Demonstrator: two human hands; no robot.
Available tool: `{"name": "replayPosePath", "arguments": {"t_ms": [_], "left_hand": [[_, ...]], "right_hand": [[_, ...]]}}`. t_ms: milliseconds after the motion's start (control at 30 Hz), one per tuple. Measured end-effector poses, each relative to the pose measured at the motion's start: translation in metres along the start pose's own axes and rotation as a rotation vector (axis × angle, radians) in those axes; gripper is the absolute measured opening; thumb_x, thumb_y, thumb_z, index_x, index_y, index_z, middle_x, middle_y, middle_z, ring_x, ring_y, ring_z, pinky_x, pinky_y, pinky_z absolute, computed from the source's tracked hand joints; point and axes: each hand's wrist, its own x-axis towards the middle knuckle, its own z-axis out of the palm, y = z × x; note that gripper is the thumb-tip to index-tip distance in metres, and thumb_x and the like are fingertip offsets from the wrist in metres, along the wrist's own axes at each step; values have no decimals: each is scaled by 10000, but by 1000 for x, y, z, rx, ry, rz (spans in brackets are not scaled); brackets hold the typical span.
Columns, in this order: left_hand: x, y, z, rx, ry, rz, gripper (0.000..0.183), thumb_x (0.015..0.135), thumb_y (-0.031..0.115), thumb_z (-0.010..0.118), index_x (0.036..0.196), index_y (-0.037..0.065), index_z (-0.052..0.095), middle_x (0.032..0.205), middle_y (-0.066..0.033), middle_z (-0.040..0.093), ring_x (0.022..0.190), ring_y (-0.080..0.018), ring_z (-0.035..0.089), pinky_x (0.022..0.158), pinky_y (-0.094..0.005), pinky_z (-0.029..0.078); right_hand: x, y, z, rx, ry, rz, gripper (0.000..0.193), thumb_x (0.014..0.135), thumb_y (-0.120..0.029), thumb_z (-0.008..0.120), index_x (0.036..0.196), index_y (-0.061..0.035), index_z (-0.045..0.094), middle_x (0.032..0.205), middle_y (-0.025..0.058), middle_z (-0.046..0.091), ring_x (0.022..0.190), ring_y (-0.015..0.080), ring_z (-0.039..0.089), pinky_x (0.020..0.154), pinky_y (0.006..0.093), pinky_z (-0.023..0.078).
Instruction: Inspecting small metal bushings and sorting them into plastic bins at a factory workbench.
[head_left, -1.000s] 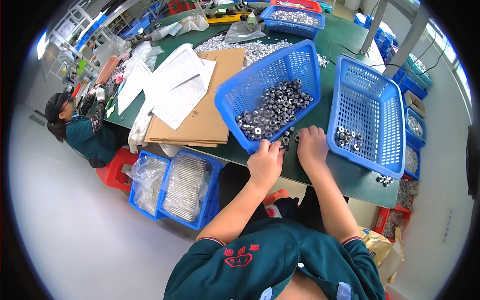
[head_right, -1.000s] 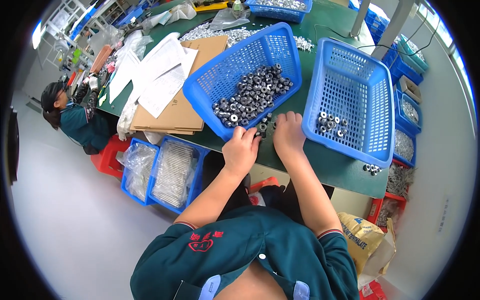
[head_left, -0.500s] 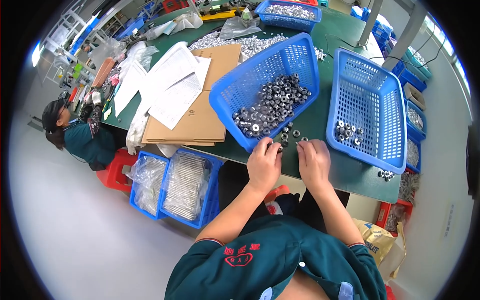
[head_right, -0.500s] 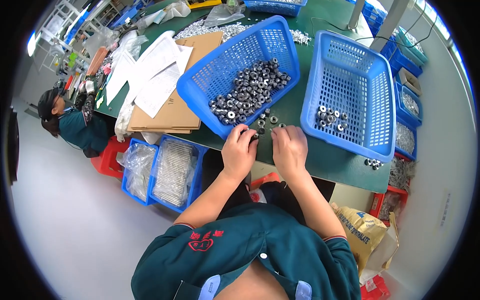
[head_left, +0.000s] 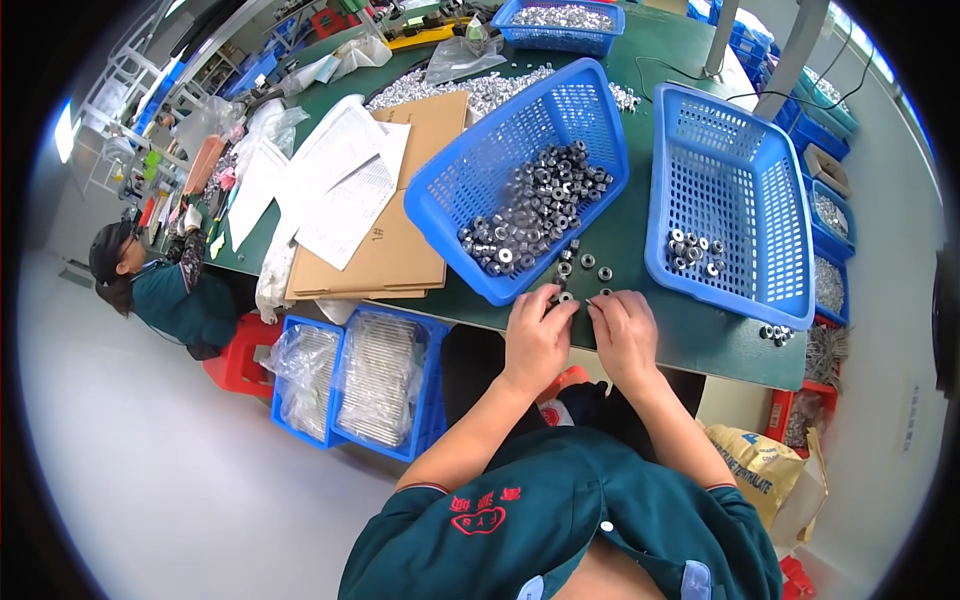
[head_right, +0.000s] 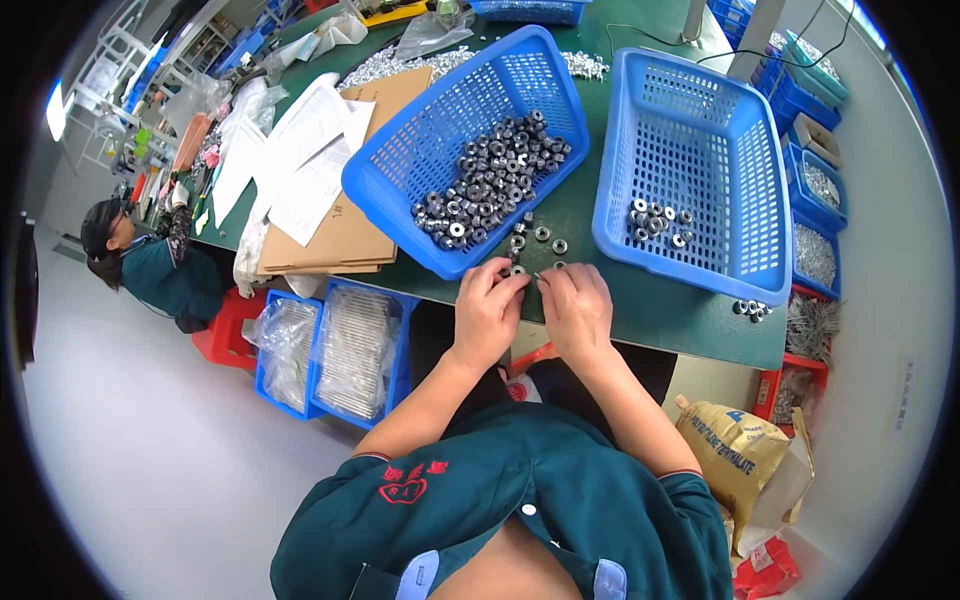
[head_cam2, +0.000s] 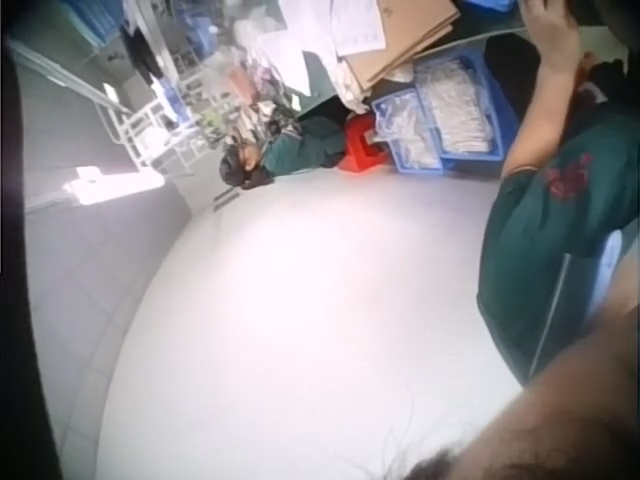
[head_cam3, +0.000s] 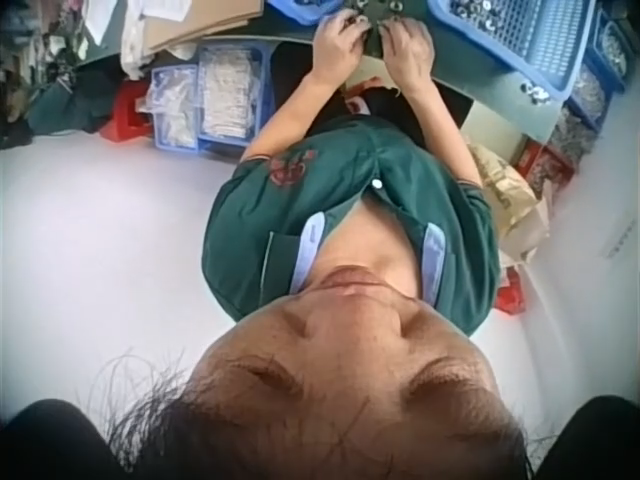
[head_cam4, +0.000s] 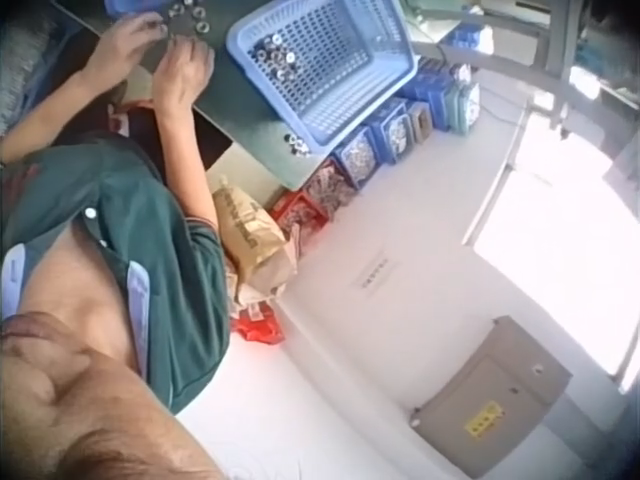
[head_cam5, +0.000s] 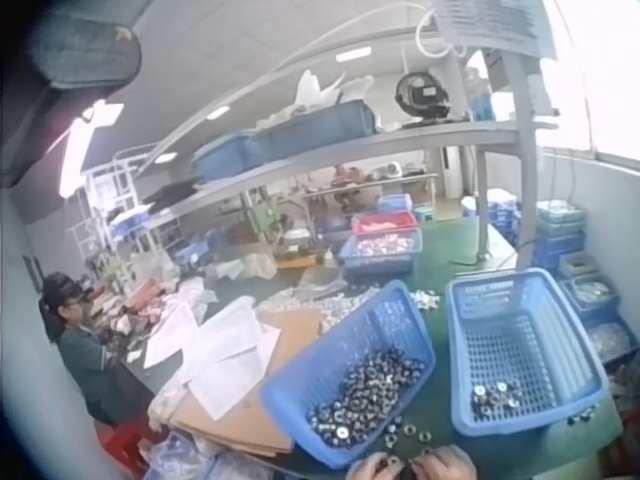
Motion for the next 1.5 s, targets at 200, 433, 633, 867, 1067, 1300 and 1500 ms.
{"name": "replayPosePath", "arguments": {"t_ms": [200, 433, 633, 867, 1067, 1300, 1500], "left_hand": [[0, 12, 3, -138, -73, 38, 279, 718, -59, 666, 978, 39, 679, 1087, -146, 612, 892, -319, 595, 800, -399, 509], [11, -1, -2, -271, -30, -36, 221, 769, -62, 631, 961, 40, 670, 1013, -129, 624, 837, -324, 640, 718, -389, 537], [35, -11, -1, 127, -58, -117, 192, 797, 93, 701, 982, 76, 650, 930, -77, 588, 864, -283, 616, 716, -387, 515], [36, -14, 8, 188, -86, -92, 142, 800, 111, 713, 905, 84, 620, 923, -64, 634, 883, -287, 612, 754, -398, 500], [29, -4, -6, -469, -11, -348, 131, 871, 31, 666, 984, 18, 600, 867, -71, 660, 756, -181, 671, 662, -311, 510], [-5, 17, -44, -1290, -177, -662, 223, 854, -66, 673, 1061, 3, 629, 986, -52, 645, 867, -140, 662, 760, -257, 531], [-26, 21, -54, -1273, -278, -598, 287, 847, -103, 643, 1116, -7, 616, 1080, -76, 612, 924, -134, 620, 827, -267, 519]], "right_hand": [[-10, 6, -5, 16, 8, 20, 110, 772, -29, 684, 874, -34, 643, 834, 111, 607, 770, 319, 582, 688, 417, 483], [-15, 12, -13, 14, 49, 45, 114, 773, -11, 688, 875, -27, 640, 830, 117, 607, 767, 321, 584, 678, 411, 483], [-16, 12, -13, 56, 70, 27, 135, 769, -3, 689, 890, -24, 633, 826, 119, 603, 759, 322, 582, 671, 409, 483], [-18, 14, -12, 49, 81, 11, 140, 767, -17, 698, 889, -27, 630, 825, 115, 597, 758, 319, 580, 664, 407, 484], [-20, 12, -17, 127, 79, 83, 159, 782, -32, 705, 931, -56, 653, 769, 95, 593, 704, 291, 586, 617, 389, 480], [-19, -12, -42, 266, -48, 179, 147, 800, -43, 692, 942, -61, 660, 772, 99, 628, 709, 274, 607, 615, 376, 484], [-19, -40, -68, 296, -149, 64, 135, 745, -31, 712, 856, -65, 646, 708, 69, 569, 642, 269, 552, 574, 364, 466]]}}
